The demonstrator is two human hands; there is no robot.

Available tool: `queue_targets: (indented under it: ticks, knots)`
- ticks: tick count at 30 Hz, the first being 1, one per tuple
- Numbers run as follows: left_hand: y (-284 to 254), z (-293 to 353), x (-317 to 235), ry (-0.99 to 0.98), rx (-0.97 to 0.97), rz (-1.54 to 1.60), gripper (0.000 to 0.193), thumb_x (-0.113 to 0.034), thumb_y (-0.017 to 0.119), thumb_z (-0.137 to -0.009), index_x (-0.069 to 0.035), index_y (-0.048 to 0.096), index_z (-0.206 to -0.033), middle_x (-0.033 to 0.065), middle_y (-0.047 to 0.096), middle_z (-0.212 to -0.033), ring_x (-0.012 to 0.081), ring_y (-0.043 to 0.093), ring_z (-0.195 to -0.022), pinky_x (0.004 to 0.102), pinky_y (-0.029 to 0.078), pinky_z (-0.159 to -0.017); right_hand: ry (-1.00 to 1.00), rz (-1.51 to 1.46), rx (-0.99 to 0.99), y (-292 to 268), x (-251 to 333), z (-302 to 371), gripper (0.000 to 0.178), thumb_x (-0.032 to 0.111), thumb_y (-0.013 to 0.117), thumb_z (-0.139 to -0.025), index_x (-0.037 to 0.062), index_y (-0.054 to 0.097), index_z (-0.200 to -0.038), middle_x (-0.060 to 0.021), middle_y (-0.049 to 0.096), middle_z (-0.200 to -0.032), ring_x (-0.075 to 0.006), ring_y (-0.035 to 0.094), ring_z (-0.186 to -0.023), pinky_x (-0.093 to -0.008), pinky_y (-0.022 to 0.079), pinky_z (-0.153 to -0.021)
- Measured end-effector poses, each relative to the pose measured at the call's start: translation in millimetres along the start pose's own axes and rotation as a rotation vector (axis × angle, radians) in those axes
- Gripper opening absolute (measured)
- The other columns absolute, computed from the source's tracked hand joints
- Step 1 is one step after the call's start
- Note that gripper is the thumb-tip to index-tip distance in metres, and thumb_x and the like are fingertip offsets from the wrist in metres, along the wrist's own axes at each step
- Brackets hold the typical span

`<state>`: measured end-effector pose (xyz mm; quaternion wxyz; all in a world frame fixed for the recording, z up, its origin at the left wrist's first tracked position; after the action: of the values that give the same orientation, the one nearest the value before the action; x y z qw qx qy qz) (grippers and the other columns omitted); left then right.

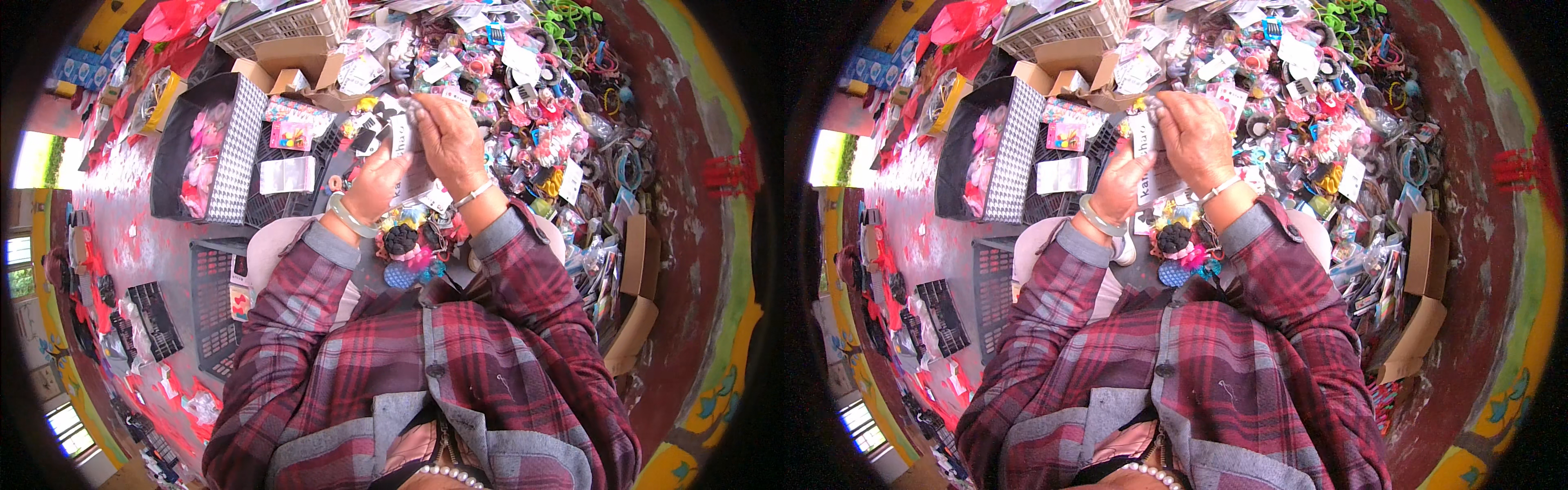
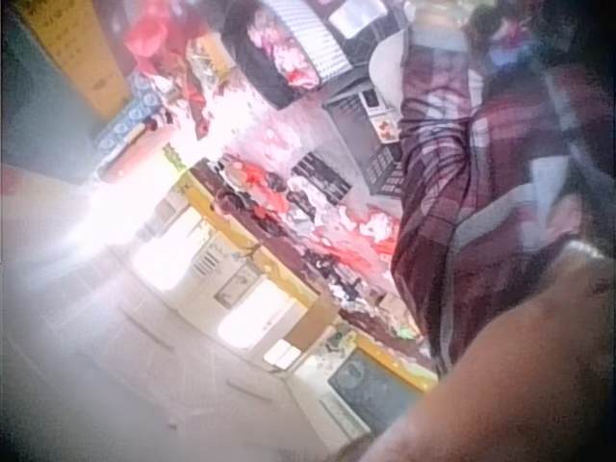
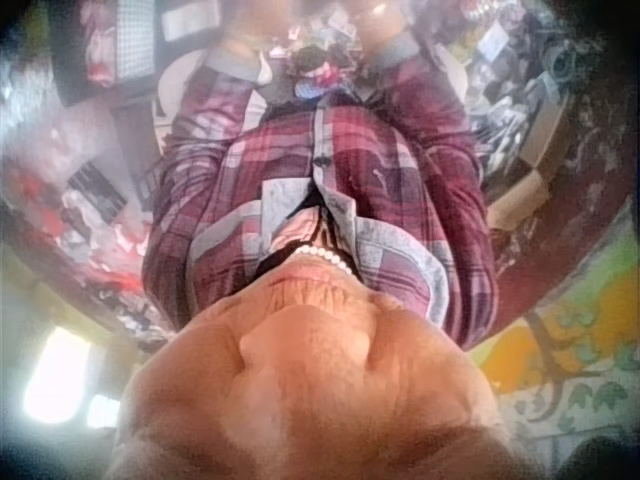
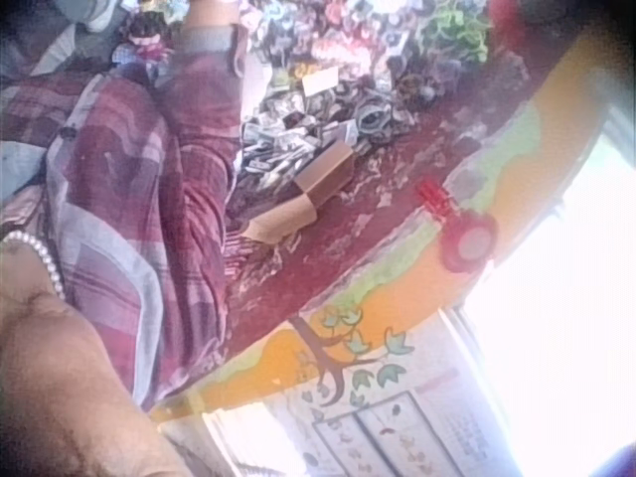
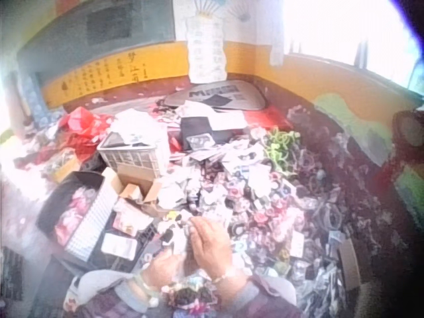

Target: The person sits on the floor and wipes various small items, including packaged goods and a hair clip, with a cloth. They handle each item individually, cleaning it before placing it into a nearby crate.

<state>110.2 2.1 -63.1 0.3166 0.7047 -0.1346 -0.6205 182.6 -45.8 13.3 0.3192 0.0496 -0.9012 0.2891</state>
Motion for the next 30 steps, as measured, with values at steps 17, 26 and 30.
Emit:
queue_targets:
  ticks: [17,26,30]
  knots:
    - [-58,-5,-6,0.019,-0.332,0.329,0.043,-0.039,0.032,-0.092,-0.004,0.049,-0.111,0.0082,0.055,-0.106,0.0199,0.053,-0.098,0.0336,0.042,-0.086,-0.161,-0.204,0.111,40,38,31,0.034,0.003,0.058,-0.071,0.0002,0.053,-0.105,-0.0200,0.055,-0.105,-0.0356,0.052,-0.100,-0.0402,0.043,-0.084]
    - [-69,3,-58,0.251,-0.390,0.327,0.054,-0.042,0.026,-0.092,0.000,0.038,-0.124,0.0130,0.050,-0.118,0.0270,0.051,-0.104,0.0378,0.038,-0.091,-0.252,-0.207,0.183,40,67,41,0.036,0.001,0.058,-0.071,0.0007,0.053,-0.106,-0.0188,0.053,-0.110,-0.0353,0.050,-0.106,-0.0399,0.040,-0.090]
    - [-65,0,-60,0.253,-0.330,0.390,0.052,-0.039,0.027,-0.093,0.000,0.037,-0.125,0.0145,0.048,-0.121,0.0291,0.049,-0.109,0.0399,0.038,-0.094,-0.275,-0.140,0.118,31,59,37,0.038,0.001,0.058,-0.069,0.0010,0.053,-0.107,-0.0181,0.054,-0.109,-0.0353,0.050,-0.104,-0.0399,0.041,-0.089]
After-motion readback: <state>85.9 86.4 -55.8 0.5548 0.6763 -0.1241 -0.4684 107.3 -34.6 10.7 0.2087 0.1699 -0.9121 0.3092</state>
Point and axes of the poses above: each hand's wrist, its own z-axis away from the middle knuckle, its own y-axis out of the palm, x = y × z, the point moved 10 cm from there along -z, towards the middle knuckle
